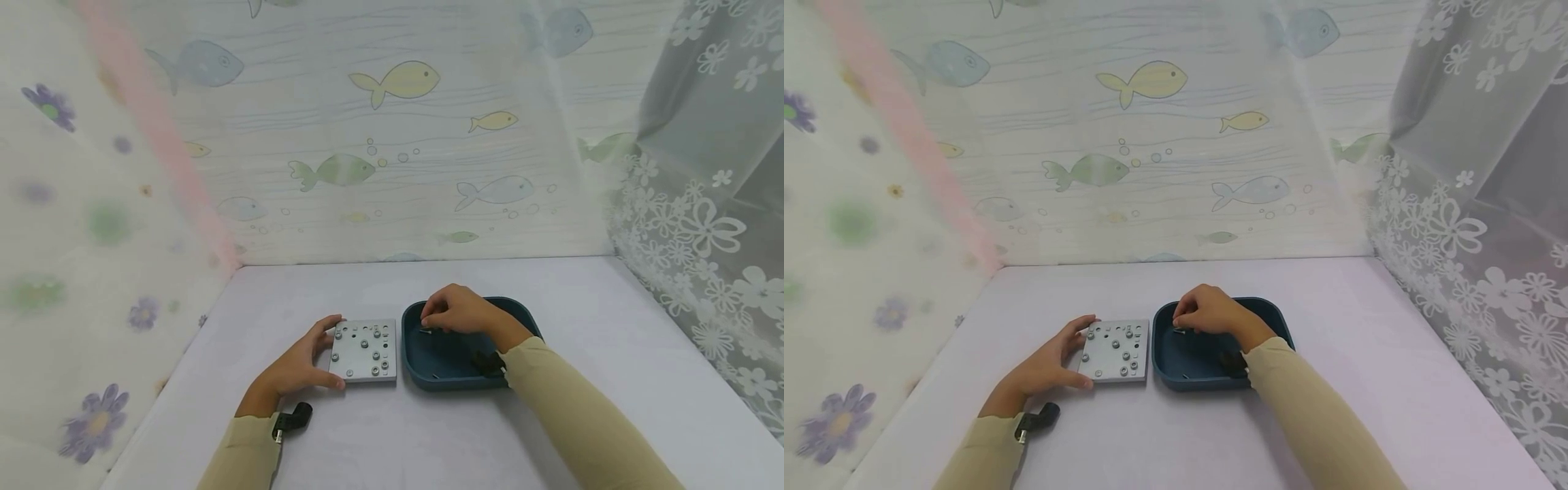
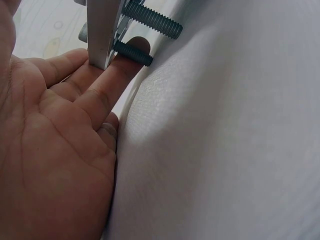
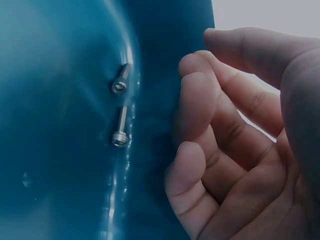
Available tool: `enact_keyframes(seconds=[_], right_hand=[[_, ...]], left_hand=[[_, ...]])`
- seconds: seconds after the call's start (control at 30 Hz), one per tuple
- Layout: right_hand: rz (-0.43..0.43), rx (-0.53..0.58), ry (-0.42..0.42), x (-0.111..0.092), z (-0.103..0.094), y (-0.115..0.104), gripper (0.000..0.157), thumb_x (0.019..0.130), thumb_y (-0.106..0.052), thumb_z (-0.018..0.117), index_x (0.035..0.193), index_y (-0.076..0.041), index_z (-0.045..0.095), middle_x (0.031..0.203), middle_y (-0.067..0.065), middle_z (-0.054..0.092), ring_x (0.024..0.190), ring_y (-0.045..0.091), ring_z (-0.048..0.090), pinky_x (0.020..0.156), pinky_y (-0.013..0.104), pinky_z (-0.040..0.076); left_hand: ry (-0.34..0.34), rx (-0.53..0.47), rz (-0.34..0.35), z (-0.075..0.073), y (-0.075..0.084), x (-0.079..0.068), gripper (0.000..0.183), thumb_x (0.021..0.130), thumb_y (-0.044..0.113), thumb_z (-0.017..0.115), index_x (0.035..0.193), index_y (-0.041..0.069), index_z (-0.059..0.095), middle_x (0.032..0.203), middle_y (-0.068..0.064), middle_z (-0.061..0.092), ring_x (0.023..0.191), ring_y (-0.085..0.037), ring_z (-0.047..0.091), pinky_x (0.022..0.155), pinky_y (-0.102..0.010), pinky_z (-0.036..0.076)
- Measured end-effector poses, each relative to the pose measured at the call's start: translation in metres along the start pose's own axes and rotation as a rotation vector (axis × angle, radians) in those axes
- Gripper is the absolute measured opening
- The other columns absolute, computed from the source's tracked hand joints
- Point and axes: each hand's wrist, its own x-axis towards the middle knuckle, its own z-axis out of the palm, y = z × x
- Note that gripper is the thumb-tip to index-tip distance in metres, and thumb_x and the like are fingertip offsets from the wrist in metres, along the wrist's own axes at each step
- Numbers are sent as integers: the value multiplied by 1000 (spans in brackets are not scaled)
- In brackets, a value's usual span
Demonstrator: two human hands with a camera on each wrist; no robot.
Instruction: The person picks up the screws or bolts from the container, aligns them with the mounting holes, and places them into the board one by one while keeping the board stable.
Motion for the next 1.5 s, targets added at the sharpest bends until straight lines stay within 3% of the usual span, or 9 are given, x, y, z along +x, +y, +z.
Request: enact_keyframes(seconds=[0.1,0.27,0.73,1.03,1.5], right_hand=[[4,-5,1,1,1,1,13,98,-26,72,103,-16,78,85,-3,73,70,17,65,68,35,54],[35,-1,-15,1,2,1,11,98,-25,72,102,-17,78,84,-4,73,70,17,66,69,34,54],[54,-30,-62,1,9,12,10,92,-17,76,102,-14,79,85,-5,74,72,14,67,68,31,56],[106,-63,-22,2,9,12,5,91,-14,77,95,-14,79,81,-4,74,73,13,69,69,30,57],[152,-140,-15,5,15,15,9,88,-27,83,88,-17,80,75,-5,72,69,13,67,65,30,56]], left_hand=[[-6,-11,5,0,0,0,125,62,22,100,161,30,25,147,-4,60,144,-25,45,124,-59,10],[-10,-17,13,-1,0,0,127,61,21,100,163,23,23,146,-4,60,143,-24,45,123,-58,11],[-11,-23,-12,1,-1,-2,128,62,23,100,163,24,23,145,-4,60,142,-25,45,124,-58,11],[-2,-5,11,1,0,-1,126,62,25,100,163,25,24,146,-4,59,143,-24,46,123,-60,13],[2,0,6,0,-2,0,126,61,24,100,162,28,25,144,-4,61,140,-24,48,123,-59,14]])
